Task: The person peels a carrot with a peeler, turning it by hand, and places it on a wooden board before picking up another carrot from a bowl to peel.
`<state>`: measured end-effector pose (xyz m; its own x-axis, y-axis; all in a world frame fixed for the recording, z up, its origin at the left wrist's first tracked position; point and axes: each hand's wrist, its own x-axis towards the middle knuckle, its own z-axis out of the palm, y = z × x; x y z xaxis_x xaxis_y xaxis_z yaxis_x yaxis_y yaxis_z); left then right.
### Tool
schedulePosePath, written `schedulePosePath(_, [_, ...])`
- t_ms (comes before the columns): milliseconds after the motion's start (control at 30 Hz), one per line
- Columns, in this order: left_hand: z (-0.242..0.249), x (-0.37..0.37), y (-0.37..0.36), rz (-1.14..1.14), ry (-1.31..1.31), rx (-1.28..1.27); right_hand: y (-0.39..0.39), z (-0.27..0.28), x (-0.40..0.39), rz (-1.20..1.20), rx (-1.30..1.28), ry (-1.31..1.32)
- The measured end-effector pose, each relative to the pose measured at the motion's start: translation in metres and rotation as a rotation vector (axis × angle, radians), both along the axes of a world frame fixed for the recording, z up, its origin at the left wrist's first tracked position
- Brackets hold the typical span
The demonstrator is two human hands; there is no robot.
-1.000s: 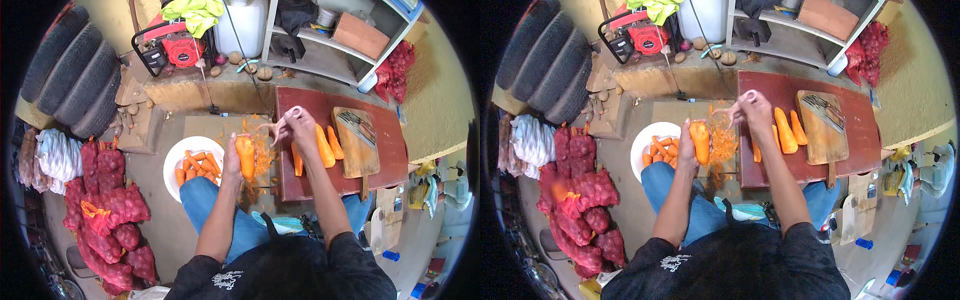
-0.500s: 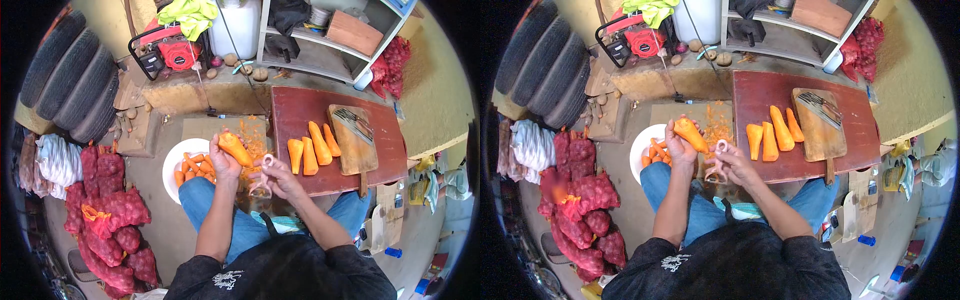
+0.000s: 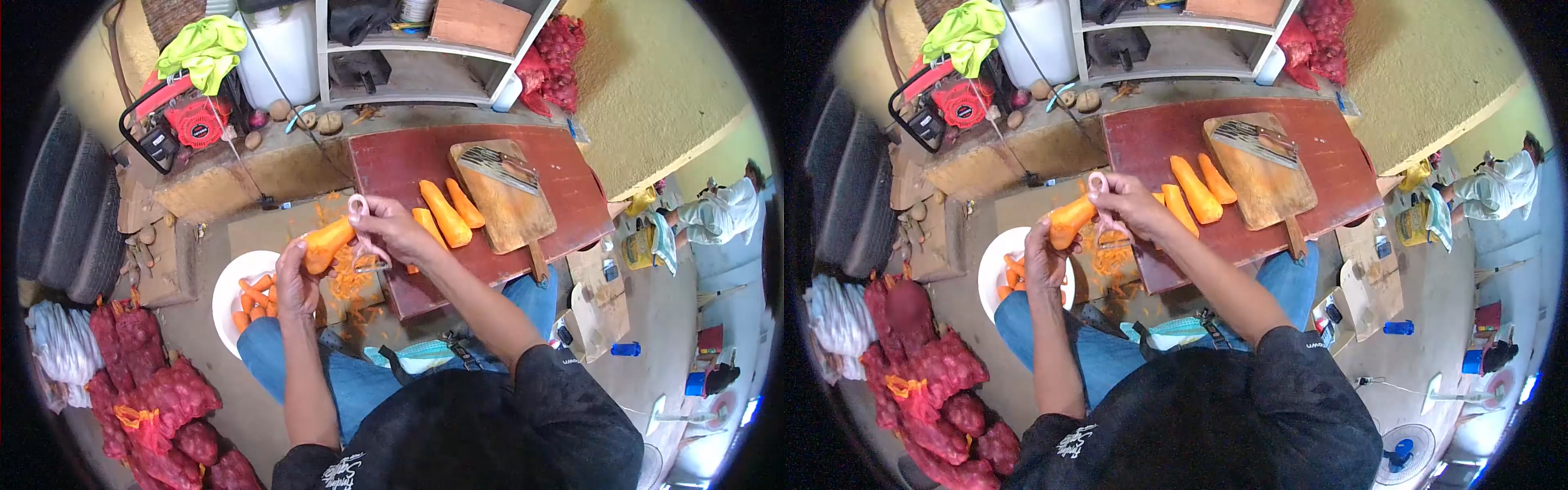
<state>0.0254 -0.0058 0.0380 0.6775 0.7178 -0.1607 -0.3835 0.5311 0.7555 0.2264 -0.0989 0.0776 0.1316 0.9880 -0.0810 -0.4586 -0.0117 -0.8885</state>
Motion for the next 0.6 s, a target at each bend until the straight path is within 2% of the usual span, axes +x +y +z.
schedulePosePath(33, [0.001, 0.001, -0.002, -0.022, 0.073, 0.058, 0.003, 0.003, 0.002, 0.023, -0.005, -0.007])
schedulePosePath(67, [0.003, 0.003, -0.004, -0.040, 0.151, 0.115, 0.008, 0.003, -0.003, -0.075, -0.051, -0.018])
schedulePosePath(100, [0.006, 0.003, -0.007, -0.055, 0.234, 0.172, 0.009, 0.000, 0.000, -0.018, -0.017, -0.085])
schedulePosePath(167, [0.011, 0.003, -0.010, -0.090, 0.304, 0.228, 0.014, 0.005, -0.001, 0.012, -0.047, -0.164])
schedulePosePath(233, [0.003, 0.002, -0.008, -0.187, 0.338, 0.328, 0.019, 0.003, -0.006, 0.010, -0.070, -0.113])
schedulePosePath(300, [-0.010, 0.011, -0.010, -0.138, 0.244, 0.290, 0.027, -0.016, -0.006, 0.009, -0.045, -0.105])
schedulePosePath(333, [-0.011, 0.013, -0.011, -0.116, 0.194, 0.271, 0.025, -0.004, -0.006, 0.027, -0.056, -0.051])
schedulePosePath(367, [-0.012, 0.011, -0.008, -0.113, 0.155, 0.171, 0.025, 0.006, -0.014, -0.099, -0.107, -0.033])
schedulePosePath(433, [-0.002, 0.005, -0.004, -0.113, 0.072, -0.027, 0.028, 0.001, -0.006, -0.330, -0.083, 0.208])
schedulePosePath(500, [0.000, 0.000, -0.001, -0.094, 0.046, -0.043, 0.026, -0.014, 0.013, -0.289, 0.112, 0.281])
schedulePosePath(600, [0.002, -0.001, -0.001, -0.042, 0.009, -0.031, 0.021, -0.020, 0.010, -0.282, 0.053, 0.306])
